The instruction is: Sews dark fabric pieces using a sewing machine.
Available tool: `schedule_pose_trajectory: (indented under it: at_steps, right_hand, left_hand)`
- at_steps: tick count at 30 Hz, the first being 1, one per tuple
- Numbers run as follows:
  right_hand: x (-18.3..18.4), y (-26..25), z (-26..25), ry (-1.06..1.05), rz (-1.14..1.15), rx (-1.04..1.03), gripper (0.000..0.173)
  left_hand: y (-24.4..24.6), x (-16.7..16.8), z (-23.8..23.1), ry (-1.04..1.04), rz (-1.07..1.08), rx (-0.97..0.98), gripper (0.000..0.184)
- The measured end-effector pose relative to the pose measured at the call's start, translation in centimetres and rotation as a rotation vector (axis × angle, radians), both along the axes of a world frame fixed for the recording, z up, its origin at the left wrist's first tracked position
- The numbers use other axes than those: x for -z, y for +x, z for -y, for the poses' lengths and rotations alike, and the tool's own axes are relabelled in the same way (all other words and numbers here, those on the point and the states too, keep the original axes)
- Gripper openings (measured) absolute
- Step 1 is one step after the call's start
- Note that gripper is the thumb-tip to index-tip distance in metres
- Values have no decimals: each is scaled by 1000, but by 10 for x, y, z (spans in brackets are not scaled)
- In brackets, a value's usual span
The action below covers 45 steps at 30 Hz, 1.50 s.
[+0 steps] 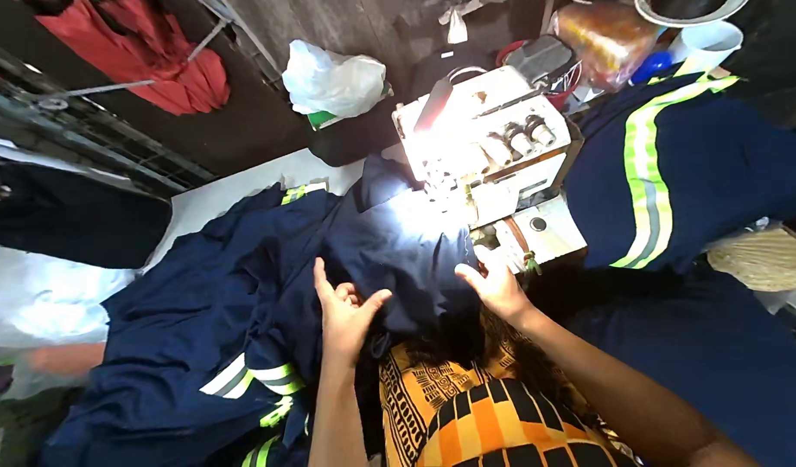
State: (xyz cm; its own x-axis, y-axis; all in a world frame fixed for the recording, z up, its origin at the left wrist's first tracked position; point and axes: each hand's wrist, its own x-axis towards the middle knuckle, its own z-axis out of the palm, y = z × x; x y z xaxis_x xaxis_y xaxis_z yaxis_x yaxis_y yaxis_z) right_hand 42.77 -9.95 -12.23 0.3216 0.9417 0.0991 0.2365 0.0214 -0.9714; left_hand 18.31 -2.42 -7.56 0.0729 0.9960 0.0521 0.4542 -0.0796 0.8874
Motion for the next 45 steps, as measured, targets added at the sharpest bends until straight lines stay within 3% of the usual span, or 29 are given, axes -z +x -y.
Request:
schedule_pose_trajectory:
  at_steps: [4, 8, 14, 18, 22, 27, 36, 40, 43, 45]
  right_hand:
    - [27, -8, 49, -97, -106, -101, 28]
    - [44, -9, 78, -79, -183, -48, 16]
    - [44, -9, 77, -32, -191, -9, 18]
    - [49, -7, 76, -67, -152, -6, 20]
    - [48, -8, 76, -93, 20, -18, 20]
    - [29, -10, 51, 62, 257, 72, 23]
    - [-17, 8, -14, 203, 372, 192, 18]
    - [-19, 10, -34, 196, 292, 215, 19]
    - [-2, 6, -24, 123, 150, 120, 22]
    - [9, 5, -3, 30, 115, 1, 35]
  left_hand:
    - [-12, 2, 16, 82, 108, -3, 109]
    - [-28, -10, 13, 110, 325, 150, 108]
    - [-30, -20, 13, 107, 439, 339, 102]
    - [-29, -17, 13, 87, 511, 359, 97]
    - [-34, -8, 2, 110, 523, 346, 86]
    - [-27, -17, -26, 178, 433, 337, 60]
    - [-9, -69, -98, 242, 281, 392, 75]
    - [6, -48, -115, 247, 276, 197, 80]
    - [19, -9, -73, 138, 388, -46, 68]
    - [24, 12, -38, 45, 331, -51, 74]
